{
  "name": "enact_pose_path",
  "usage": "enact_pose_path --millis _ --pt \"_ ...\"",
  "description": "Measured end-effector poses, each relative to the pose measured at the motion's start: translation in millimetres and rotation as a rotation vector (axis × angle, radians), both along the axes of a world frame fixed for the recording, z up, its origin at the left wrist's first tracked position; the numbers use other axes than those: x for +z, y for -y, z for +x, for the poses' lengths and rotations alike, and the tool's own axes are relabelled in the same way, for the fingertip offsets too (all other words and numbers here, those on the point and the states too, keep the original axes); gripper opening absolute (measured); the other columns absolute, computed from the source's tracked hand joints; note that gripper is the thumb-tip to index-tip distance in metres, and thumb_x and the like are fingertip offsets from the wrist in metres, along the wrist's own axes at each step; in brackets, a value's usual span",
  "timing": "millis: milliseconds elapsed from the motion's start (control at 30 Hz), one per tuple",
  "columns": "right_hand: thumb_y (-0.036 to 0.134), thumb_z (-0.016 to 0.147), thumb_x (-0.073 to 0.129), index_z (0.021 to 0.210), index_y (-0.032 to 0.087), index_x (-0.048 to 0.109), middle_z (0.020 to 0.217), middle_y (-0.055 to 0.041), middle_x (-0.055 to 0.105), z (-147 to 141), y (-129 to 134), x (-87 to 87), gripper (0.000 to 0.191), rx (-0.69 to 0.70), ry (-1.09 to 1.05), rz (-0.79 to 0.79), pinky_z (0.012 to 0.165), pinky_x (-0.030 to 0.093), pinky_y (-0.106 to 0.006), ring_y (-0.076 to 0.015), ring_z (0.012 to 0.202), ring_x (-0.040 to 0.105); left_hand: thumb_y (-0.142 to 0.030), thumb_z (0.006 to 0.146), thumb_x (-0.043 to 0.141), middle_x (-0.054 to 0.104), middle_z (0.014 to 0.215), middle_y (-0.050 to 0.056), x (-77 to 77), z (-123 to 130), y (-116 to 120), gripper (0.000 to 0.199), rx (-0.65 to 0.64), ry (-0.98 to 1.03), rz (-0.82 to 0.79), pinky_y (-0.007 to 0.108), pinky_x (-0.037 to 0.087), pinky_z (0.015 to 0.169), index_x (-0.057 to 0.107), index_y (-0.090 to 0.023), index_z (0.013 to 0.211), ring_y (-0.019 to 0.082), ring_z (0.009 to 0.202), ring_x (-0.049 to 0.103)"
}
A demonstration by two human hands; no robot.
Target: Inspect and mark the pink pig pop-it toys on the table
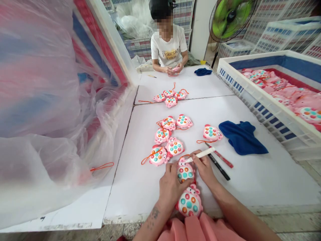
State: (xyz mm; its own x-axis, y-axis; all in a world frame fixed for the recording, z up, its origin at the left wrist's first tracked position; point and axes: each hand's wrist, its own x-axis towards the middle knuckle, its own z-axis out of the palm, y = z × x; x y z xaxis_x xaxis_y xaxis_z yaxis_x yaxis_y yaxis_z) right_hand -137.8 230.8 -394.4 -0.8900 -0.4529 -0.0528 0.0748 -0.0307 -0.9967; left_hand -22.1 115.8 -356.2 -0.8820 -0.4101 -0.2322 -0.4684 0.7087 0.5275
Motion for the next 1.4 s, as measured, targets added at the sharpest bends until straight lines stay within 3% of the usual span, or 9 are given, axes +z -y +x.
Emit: enact_pose_path --millis 1400 --pt "0.040 0.089 0.055 0.080 0.020 0.058 0.062 0.0034 0.050 -0.4 -0.5 -3.8 0.022 -0.010 -0.028 -0.009 0.056 0.037 -0.025 -0.0125 0.059 0.044 -0.055 0.073 0.067 0.049 0.124 0.007 3.0 0.0 -0.5 0.073 0.010 0.000 0.034 0.037 0.050 0.080 0.039 -0.028 0.134 0.027 0.102 0.061"
